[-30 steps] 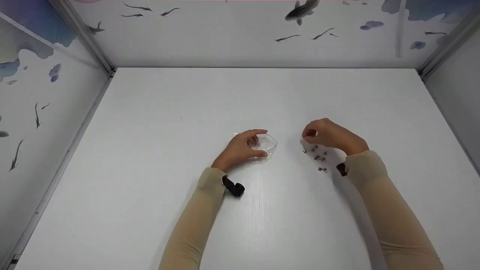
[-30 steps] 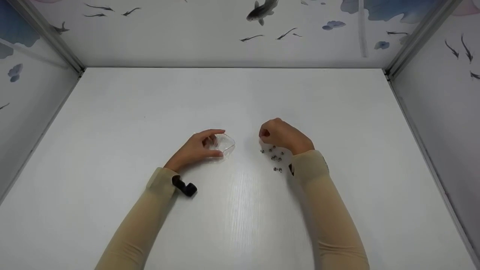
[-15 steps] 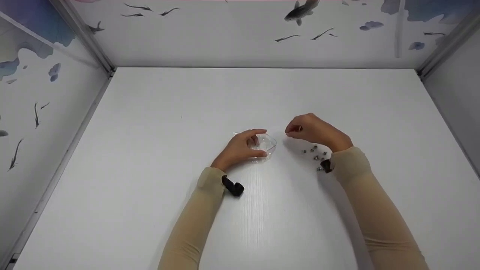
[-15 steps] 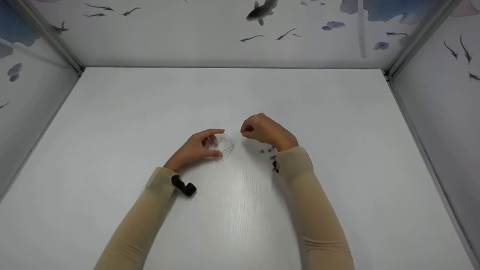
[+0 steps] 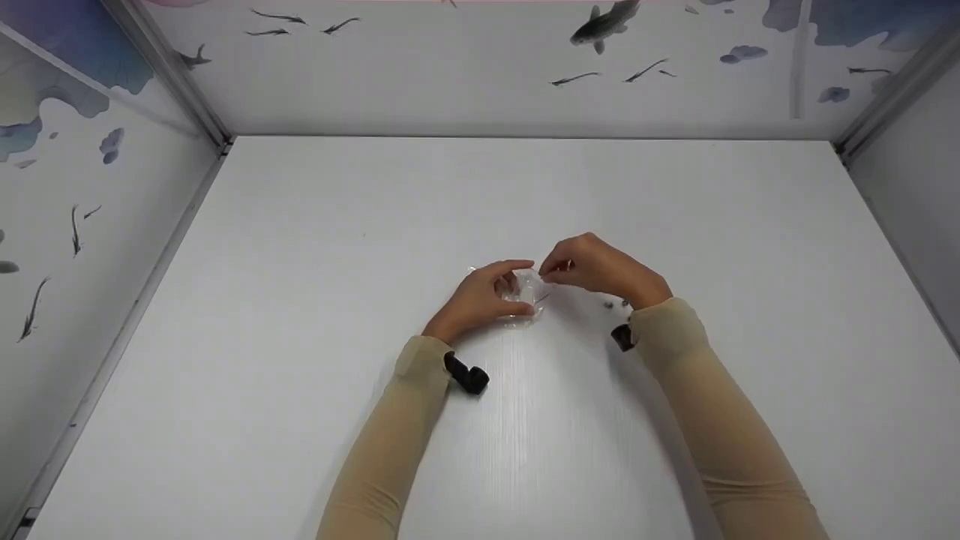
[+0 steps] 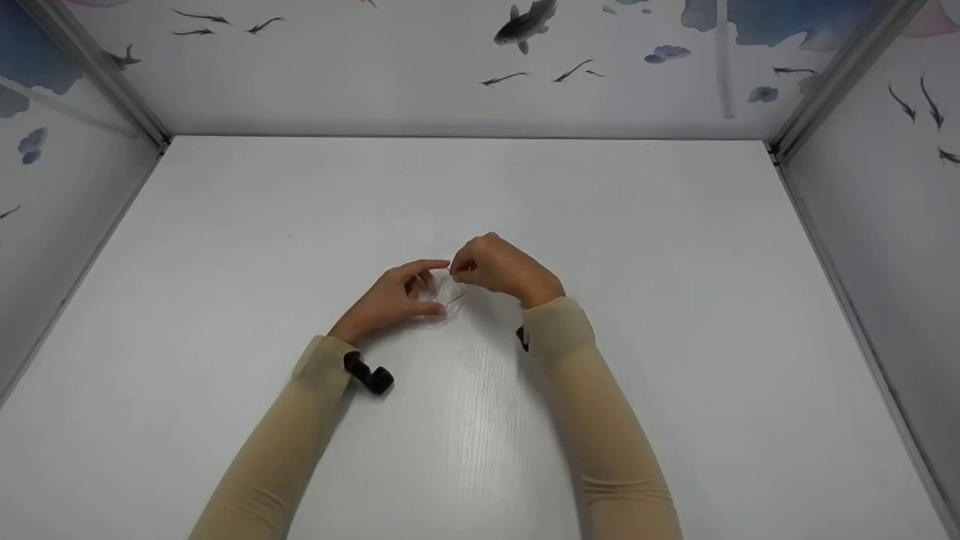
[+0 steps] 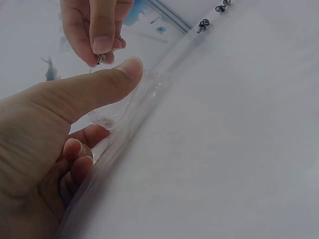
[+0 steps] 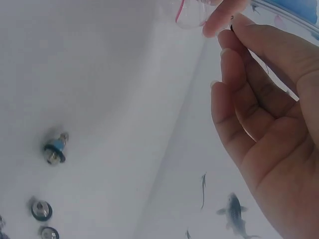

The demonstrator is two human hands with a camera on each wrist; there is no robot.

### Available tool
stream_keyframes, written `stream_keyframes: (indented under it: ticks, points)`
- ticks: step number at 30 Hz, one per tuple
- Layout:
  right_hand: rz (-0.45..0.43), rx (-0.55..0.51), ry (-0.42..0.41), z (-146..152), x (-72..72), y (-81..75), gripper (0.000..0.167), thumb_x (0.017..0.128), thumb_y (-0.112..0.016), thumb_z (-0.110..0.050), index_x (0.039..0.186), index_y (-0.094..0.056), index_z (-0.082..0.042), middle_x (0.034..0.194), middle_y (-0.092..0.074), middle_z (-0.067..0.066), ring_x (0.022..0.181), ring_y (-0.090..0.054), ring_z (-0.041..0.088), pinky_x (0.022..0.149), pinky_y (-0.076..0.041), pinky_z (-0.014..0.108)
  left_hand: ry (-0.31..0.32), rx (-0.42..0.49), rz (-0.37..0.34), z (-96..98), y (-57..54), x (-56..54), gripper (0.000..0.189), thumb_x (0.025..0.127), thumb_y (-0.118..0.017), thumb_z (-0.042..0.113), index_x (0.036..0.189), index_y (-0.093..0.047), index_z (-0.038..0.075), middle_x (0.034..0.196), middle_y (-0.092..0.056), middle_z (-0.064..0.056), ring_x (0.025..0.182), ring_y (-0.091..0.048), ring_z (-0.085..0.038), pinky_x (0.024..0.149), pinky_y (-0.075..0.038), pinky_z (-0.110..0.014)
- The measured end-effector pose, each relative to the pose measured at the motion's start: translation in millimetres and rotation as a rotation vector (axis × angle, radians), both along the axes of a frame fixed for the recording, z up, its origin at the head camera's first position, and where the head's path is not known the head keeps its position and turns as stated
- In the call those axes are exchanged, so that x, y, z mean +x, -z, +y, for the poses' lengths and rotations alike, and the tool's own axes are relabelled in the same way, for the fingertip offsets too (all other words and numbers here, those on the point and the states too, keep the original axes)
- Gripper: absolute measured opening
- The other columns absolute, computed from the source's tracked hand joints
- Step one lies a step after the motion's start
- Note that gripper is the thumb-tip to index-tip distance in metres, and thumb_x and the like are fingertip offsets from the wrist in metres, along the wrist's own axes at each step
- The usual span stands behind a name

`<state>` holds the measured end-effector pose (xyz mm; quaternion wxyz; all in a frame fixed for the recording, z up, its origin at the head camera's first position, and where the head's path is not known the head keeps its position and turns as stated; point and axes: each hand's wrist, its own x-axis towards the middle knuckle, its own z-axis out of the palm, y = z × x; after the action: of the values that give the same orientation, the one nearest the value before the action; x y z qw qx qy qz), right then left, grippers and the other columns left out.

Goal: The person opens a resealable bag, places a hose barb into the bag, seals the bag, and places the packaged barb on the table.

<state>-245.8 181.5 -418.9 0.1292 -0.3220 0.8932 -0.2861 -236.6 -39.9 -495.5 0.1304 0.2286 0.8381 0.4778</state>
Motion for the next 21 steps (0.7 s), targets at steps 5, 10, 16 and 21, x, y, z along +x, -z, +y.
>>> stream_keyframes:
  ticks: [5,10,16,21]
  points:
    - [-0.026,-0.002,-0.007,-7.1,-0.1,2.5,0.017,0.087,-0.069,-0.006,0.103,-0.075,-0.003,0.1,-0.072,0.009,0.088,-0.067,0.019,0.078,-0.055,0.035,0.006,0.001,0.009,-0.6,0.2,-0.6,0.07,0.074,-0.083,0.035,0.137,-0.054,0.025,0.098,-0.06,0.001,0.089,-0.053,-0.012,0.084,-0.043,-0.03]
    - [-0.017,-0.013,-0.011,-10.4,0.0,7.2,0.016,0.086,-0.069,-0.004,0.101,-0.075,-0.003,0.101,-0.073,0.01,0.088,-0.067,0.02,0.078,-0.055,0.036,0.012,0.005,0.017,-0.3,0.1,-0.8,0.069,0.074,-0.083,0.035,0.136,-0.054,0.027,0.097,-0.06,0.002,0.089,-0.053,-0.011,0.084,-0.043,-0.029]
    - [-0.019,-0.004,-0.01,-10.8,0.6,8.5,0.016,0.086,-0.069,-0.004,0.102,-0.074,-0.001,0.101,-0.072,0.011,0.088,-0.067,0.021,0.079,-0.055,0.036,0.009,0.001,0.02,-0.1,-1.0,0.0,0.068,0.074,-0.083,0.035,0.136,-0.055,0.026,0.098,-0.061,0.002,0.089,-0.053,-0.012,0.085,-0.043,-0.03]
    - [-0.035,0.019,0.002,-8.7,1.3,7.2,0.017,0.087,-0.069,-0.005,0.103,-0.074,-0.003,0.102,-0.072,0.01,0.089,-0.067,0.02,0.079,-0.054,0.036,0.013,0.001,0.023,-0.6,-0.2,0.4,0.07,0.075,-0.083,0.034,0.137,-0.054,0.023,0.099,-0.061,0.001,0.09,-0.053,-0.012,0.085,-0.043,-0.031]
